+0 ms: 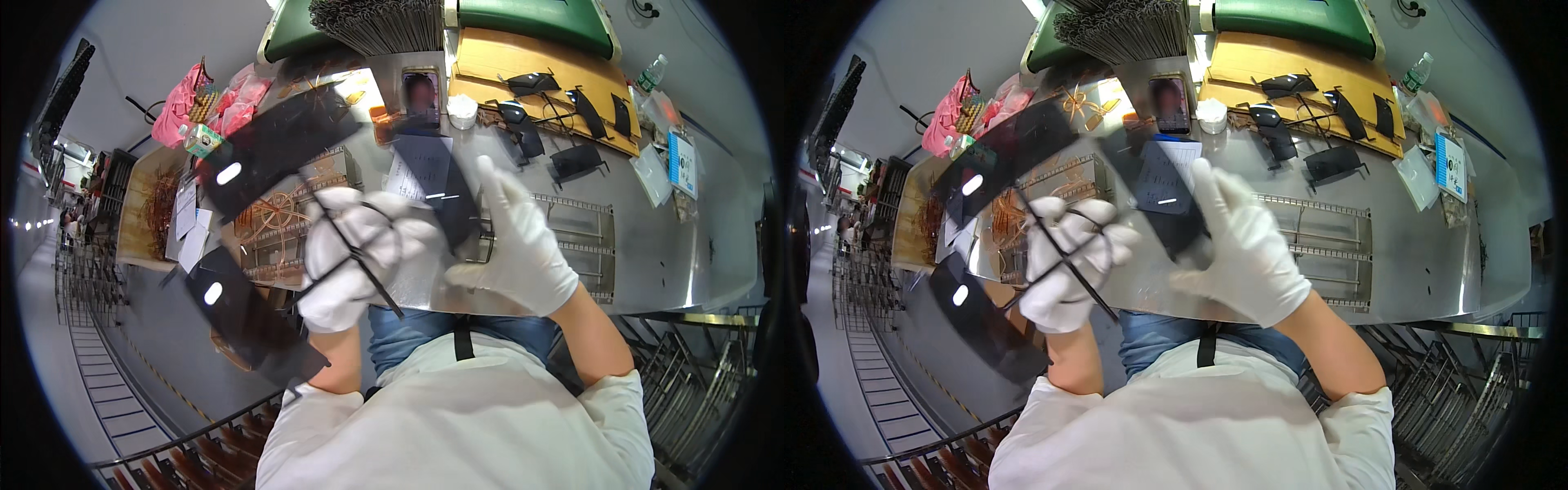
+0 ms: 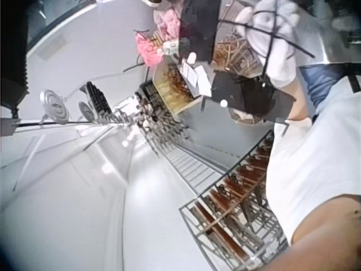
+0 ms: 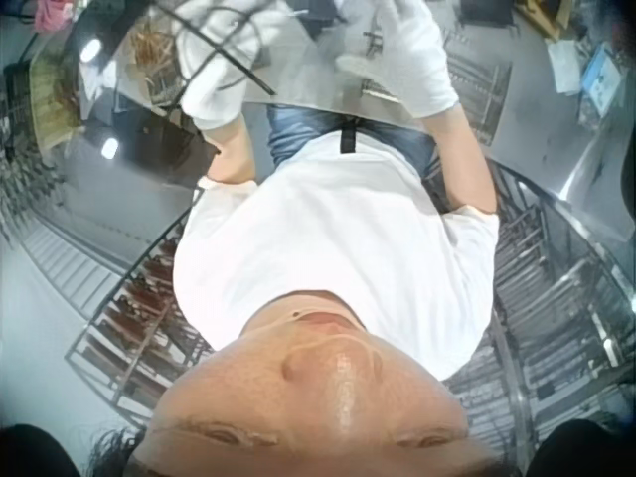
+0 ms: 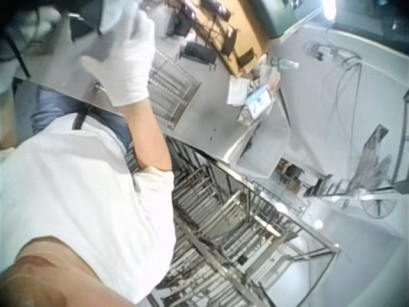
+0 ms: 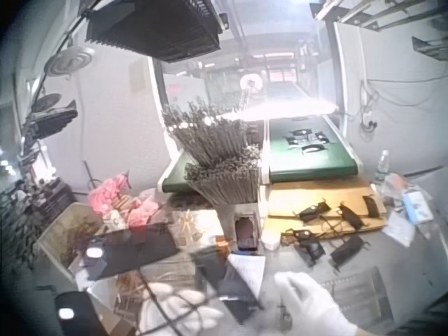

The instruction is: The person assembles decorative metal frames by attaching black plastic pieces to metal grids and arranging copper-colored wire structures on a workbench. They handle multiple frames and components, placing them on a nearby rack.

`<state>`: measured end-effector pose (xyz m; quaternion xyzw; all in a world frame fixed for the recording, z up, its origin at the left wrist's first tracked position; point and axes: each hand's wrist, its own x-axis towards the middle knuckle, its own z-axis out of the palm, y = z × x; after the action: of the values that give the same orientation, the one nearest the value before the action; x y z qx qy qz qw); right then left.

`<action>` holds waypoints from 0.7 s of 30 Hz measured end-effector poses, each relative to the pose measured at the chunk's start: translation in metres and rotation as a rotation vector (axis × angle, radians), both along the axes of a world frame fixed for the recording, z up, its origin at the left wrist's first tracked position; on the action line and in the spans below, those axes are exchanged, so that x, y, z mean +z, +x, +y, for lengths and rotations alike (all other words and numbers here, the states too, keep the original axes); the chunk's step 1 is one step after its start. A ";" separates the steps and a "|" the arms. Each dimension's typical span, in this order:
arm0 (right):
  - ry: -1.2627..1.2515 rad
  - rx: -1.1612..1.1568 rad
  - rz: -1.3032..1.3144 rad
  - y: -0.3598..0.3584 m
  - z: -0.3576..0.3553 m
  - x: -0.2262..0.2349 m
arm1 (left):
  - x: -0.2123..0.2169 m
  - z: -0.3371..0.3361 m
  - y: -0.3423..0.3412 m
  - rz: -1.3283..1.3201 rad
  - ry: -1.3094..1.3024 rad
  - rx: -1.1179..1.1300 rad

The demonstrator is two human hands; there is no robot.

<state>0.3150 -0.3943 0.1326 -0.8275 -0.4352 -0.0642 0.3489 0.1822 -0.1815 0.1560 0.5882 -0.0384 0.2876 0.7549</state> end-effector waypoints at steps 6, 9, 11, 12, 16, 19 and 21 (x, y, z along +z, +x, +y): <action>0.185 0.537 1.500 -0.028 0.001 0.051 | -0.032 0.011 -0.010 0.183 -0.473 -0.674; 0.278 0.156 1.228 -0.023 -0.016 0.036 | -0.014 0.027 -0.010 -0.297 -0.440 -0.722; 0.279 -0.083 1.192 0.004 -0.038 0.021 | 0.003 0.040 -0.029 -0.282 -0.441 -0.467; 0.295 -0.108 1.271 0.014 -0.053 0.005 | 0.004 0.045 -0.033 -0.266 -0.443 -0.453; 0.431 -0.158 1.271 0.022 -0.072 -0.084 | -0.004 0.045 -0.038 -0.214 -0.452 -0.422; 0.321 -0.256 1.537 0.024 -0.058 -0.100 | -0.004 0.042 -0.037 -0.199 -0.477 -0.407; 0.147 -0.306 1.605 0.023 -0.039 -0.081 | -0.003 0.038 -0.034 -0.218 -0.496 -0.399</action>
<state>0.3384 -0.4328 0.0515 -0.6469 0.0696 0.4723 0.5947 0.1477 -0.1435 0.1529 0.3333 -0.1621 0.1958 0.9079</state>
